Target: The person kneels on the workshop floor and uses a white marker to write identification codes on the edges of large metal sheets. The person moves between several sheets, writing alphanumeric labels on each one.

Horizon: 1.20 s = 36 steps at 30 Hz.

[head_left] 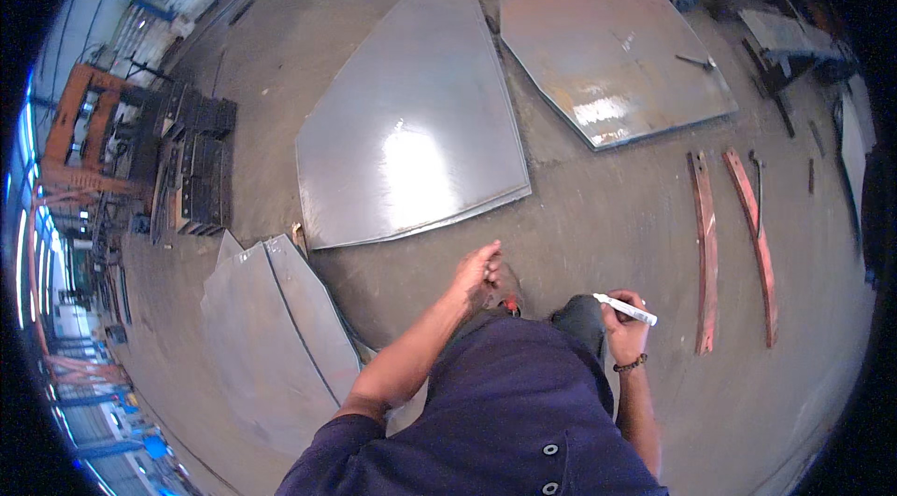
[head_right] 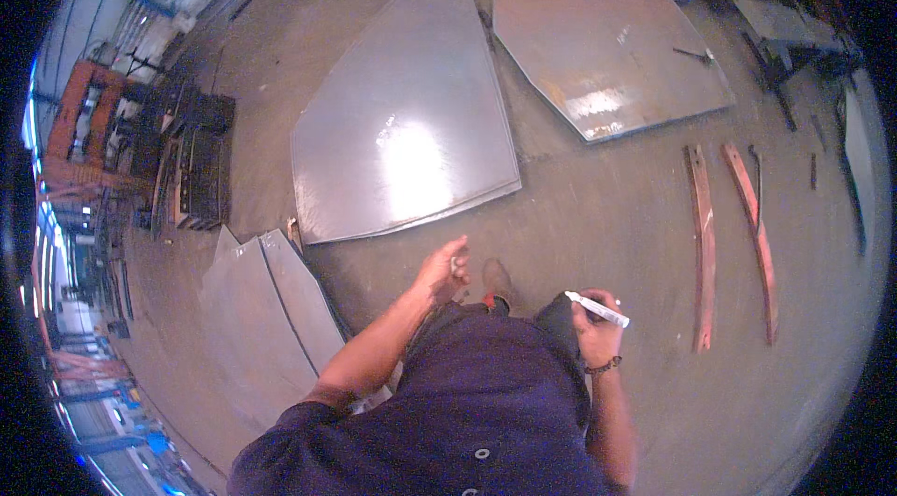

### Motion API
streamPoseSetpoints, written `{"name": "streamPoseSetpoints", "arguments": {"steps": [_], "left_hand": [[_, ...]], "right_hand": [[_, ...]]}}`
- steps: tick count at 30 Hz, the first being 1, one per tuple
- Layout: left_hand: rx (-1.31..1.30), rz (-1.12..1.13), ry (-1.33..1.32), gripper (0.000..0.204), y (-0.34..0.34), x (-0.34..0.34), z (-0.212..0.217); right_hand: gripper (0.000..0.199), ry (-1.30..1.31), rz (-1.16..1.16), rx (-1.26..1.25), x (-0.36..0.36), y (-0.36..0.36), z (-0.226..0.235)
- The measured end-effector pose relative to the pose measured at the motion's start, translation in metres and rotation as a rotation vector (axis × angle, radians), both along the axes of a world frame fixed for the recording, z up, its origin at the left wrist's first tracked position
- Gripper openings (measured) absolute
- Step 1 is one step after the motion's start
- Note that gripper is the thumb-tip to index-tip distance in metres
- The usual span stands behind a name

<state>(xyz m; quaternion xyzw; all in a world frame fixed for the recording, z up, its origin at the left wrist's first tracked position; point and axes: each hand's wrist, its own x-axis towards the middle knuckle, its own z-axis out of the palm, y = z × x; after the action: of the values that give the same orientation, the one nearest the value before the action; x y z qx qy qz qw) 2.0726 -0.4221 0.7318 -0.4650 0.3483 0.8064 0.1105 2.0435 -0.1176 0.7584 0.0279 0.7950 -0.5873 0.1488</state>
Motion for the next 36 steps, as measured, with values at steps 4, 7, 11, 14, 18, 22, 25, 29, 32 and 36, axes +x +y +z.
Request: {"name": "streamPoseSetpoints", "arguments": {"steps": [4,7,11,14,18,22,25,29,32,36], "left_hand": [[0.013,-0.119,-0.118,0.029,-0.004,-0.024,-0.007],[-0.031,-0.304,-0.229,0.028,0.015,-0.055,0.004],[-0.052,-0.259,-0.332,0.019,0.039,-0.09,0.008],[0.058,-0.304,-0.186,0.019,0.014,-0.098,-0.05],[-0.138,-0.477,-0.238,0.048,0.064,-0.18,-0.011],[-0.228,-0.417,0.02,0.027,0.057,-0.25,-0.022],[-0.283,-0.319,-0.006,0.026,0.046,-0.265,-0.013],[-0.497,-0.445,-0.237,0.045,0.038,-0.283,-0.006],[-0.479,-0.592,-0.179,0.042,0.041,-0.285,0.016],[-0.378,-0.874,-0.171,0.043,-0.017,-0.285,-0.019]], "right_hand": [[0.021,-0.115,-0.17,-0.128,-0.012,-0.004,-0.015],[0.02,-0.182,-0.276,-0.154,-0.024,0.008,-0.019],[0.021,-0.086,-0.231,0.064,-0.061,0.027,-0.025],[0.022,-0.108,-0.295,-0.03,-0.1,0.044,-0.035],[0.023,-0.028,-0.472,0.012,-0.144,0.085,-0.014],[0.026,-0.113,-0.583,-0.018,-0.178,0.124,0.001],[0.029,-0.053,-0.608,0.056,-0.186,0.127,-0.017],[0.024,-0.13,-0.656,0.233,-0.197,0.118,-0.023],[0.023,0.001,-0.813,0.186,-0.191,0.099,-0.021],[0.018,-0.133,-1.026,-0.09,-0.158,0.05,-0.055]]}}
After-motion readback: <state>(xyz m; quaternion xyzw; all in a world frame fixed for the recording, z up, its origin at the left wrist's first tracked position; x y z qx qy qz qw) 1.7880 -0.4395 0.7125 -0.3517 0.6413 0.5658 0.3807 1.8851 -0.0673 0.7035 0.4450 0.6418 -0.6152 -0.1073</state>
